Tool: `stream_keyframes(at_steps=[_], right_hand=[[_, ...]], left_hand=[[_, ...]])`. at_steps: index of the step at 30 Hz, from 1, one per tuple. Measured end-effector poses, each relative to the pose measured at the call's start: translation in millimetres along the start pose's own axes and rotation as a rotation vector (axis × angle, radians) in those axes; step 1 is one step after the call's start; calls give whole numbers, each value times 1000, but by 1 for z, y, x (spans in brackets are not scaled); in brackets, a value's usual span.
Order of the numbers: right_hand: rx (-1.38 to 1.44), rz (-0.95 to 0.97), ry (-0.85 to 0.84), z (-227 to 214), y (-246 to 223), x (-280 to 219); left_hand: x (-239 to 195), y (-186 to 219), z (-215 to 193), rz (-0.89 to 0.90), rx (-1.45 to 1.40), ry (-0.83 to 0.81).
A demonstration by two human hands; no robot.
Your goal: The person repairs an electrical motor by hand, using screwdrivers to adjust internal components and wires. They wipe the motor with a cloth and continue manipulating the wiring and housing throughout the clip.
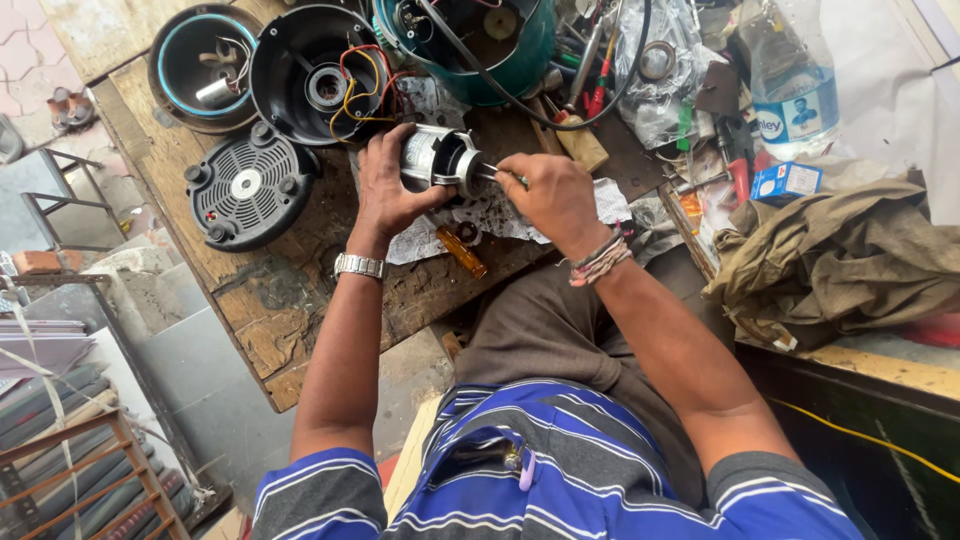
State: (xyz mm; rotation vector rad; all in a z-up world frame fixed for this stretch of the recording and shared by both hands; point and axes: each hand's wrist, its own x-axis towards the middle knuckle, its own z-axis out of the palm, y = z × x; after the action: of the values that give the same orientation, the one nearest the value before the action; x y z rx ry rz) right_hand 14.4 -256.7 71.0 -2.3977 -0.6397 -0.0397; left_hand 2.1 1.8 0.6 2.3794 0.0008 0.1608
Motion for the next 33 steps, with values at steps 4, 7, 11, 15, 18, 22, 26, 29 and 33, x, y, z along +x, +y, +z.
stream_keyframes(at_steps=[4,7,11,15,18,22,26,29,33], right_hand=[[16,5,61,-4,-7,2],[11,-50,82,-7,-11,-6],[-53,-107,41,-10,-16,-5],[-3,-24,69,-7,-17,-4],[-7,-18,93,-5,-13,-4],[-29,-2,59,1,-6,1],[-32,5,0,9,-2,-2],[-93,-92,54,11,1,0],[-46,-33,16,6,11,6]], left_hand=[[1,0,-2,17,-35,22],[-2,1,0,-9,-30,8],[3,2,-4,-20,-25,4],[-1,0,-2,13,-18,30],[-1,-1,0,4,-14,15],[0,-2,0,4,-20,17],[2,-3,1,-19,-15,-1],[2,-4,0,-32,-17,-7],[1,-3,0,-23,-12,0]])
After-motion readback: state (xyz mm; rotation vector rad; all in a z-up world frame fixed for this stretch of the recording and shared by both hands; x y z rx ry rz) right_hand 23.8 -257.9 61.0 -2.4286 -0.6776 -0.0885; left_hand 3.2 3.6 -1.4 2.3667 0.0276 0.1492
